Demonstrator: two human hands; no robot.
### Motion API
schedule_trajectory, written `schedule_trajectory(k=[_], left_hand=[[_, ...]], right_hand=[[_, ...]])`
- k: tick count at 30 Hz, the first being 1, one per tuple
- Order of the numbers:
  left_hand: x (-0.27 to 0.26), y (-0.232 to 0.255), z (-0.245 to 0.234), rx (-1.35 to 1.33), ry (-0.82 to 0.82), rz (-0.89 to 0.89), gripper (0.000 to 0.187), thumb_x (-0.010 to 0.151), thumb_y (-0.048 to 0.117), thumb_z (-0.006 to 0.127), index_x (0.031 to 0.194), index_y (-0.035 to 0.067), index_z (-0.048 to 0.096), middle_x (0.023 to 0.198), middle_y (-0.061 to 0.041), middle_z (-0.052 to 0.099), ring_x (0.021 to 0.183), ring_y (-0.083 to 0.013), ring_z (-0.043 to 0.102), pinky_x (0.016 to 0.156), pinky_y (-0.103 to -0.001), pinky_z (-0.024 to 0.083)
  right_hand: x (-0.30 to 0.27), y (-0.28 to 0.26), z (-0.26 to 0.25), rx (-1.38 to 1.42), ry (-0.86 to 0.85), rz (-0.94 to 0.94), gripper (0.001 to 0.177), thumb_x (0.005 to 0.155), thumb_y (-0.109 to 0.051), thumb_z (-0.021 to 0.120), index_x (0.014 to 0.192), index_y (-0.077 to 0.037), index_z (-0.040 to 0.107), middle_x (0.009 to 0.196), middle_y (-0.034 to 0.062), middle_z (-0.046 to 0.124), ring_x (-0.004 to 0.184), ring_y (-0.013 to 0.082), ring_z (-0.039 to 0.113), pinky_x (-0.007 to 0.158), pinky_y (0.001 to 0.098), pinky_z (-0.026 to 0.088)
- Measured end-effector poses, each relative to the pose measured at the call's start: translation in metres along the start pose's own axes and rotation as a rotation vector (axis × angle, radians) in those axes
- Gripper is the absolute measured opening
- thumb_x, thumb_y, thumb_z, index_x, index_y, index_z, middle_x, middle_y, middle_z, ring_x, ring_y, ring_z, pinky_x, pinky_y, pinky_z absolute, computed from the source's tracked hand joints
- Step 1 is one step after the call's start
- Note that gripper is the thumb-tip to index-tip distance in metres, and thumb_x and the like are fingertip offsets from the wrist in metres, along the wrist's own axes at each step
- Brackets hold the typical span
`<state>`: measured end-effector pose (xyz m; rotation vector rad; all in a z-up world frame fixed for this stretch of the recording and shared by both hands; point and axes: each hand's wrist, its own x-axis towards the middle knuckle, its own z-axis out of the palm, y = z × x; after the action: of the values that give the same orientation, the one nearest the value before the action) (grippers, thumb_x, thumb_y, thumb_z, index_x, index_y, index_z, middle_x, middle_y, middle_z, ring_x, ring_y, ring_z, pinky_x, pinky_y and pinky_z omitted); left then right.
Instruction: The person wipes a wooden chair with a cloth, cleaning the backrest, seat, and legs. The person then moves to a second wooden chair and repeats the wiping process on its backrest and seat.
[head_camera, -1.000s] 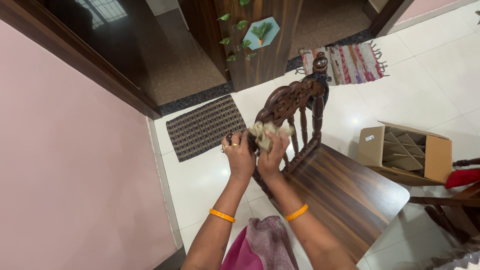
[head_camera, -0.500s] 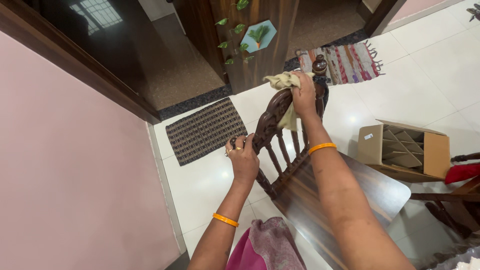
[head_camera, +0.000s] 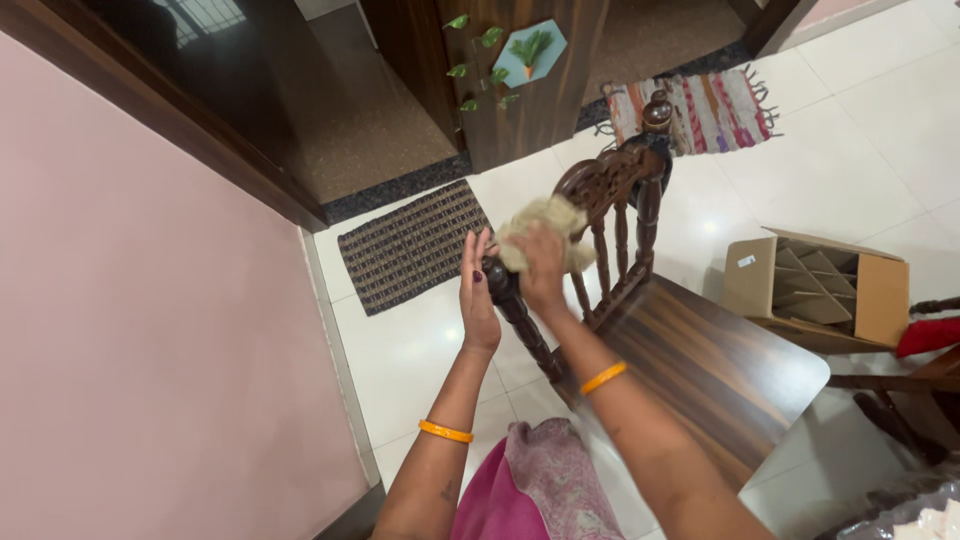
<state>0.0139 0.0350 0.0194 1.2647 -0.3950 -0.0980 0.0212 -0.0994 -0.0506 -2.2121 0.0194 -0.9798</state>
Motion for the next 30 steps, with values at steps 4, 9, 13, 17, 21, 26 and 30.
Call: schedule_trajectory(k=[4,9,13,17,21,26,30], left_hand=[[0.004,-0.002,0.000,-0.101,-0.035,-0.039,0.081,0.108,0.057,0.029,0.165,0.001,0.015,0.164,-0.019,0.037,0.147,-0.0291,0.039,0.125,-0.041,0.028],[0.008,-0.002,-0.006,-0.047,-0.046,-0.076,0.079,0.109,0.058,0.029,0.164,0.002,0.023,0.157,-0.018,0.046,0.146,-0.0302,0.040,0.126,-0.042,0.026],[0.013,-0.005,-0.007,0.050,-0.031,-0.103,0.073,0.107,0.055,0.030,0.162,0.006,0.028,0.152,-0.017,0.051,0.144,-0.0304,0.044,0.124,-0.042,0.027],[0.008,-0.009,-0.001,0.291,0.002,-0.028,0.056,0.107,0.037,0.045,0.155,0.008,0.042,0.140,-0.015,0.054,0.136,-0.0282,0.050,0.117,-0.042,0.036],[0.001,-0.010,0.015,0.715,0.011,0.115,0.053,0.090,-0.001,0.060,0.142,0.007,0.059,0.129,-0.015,0.054,0.125,-0.0309,0.051,0.111,-0.044,0.041],[-0.002,-0.001,0.022,0.882,0.000,0.157,0.057,0.080,-0.011,0.060,0.134,0.006,0.064,0.129,-0.018,0.050,0.124,-0.0372,0.047,0.107,-0.047,0.040],[0.001,0.005,0.020,0.904,-0.018,0.130,0.057,0.079,-0.012,0.060,0.132,0.006,0.064,0.129,-0.018,0.049,0.121,-0.0370,0.047,0.106,-0.047,0.040]], right_hand=[[-0.072,-0.020,0.022,0.316,0.170,0.289,0.030,0.097,0.003,0.052,0.124,-0.007,0.062,0.132,0.0161,0.053,0.134,0.0319,0.046,0.118,0.0405,0.034],[-0.133,0.013,0.019,0.358,0.091,0.338,0.028,0.094,0.005,0.048,0.120,-0.004,0.051,0.125,0.0135,0.050,0.122,0.0252,0.050,0.112,0.0352,0.038],[-0.124,0.035,-0.020,0.596,0.093,1.049,0.028,0.110,-0.012,0.036,0.127,-0.003,0.057,0.114,0.0118,0.059,0.102,0.0234,0.056,0.089,0.0386,0.046],[-0.064,0.023,-0.035,0.562,0.308,0.561,0.043,0.093,0.007,0.036,0.131,-0.004,0.054,0.129,0.0103,0.058,0.123,0.0207,0.058,0.111,0.0331,0.045],[-0.028,-0.001,0.006,0.072,0.150,0.313,0.034,0.094,-0.002,0.058,0.128,-0.004,0.060,0.141,0.0253,0.042,0.135,0.0377,0.037,0.114,0.0471,0.031],[-0.092,0.011,0.028,0.179,0.199,0.309,0.019,0.090,-0.002,0.062,0.106,-0.010,0.064,0.140,0.0243,0.044,0.138,0.0354,0.042,0.114,0.0461,0.035],[-0.111,0.055,0.003,0.529,0.278,0.968,0.023,0.096,0.002,0.048,0.113,-0.007,0.061,0.122,0.0212,0.062,0.115,0.0286,0.062,0.098,0.0378,0.052]])
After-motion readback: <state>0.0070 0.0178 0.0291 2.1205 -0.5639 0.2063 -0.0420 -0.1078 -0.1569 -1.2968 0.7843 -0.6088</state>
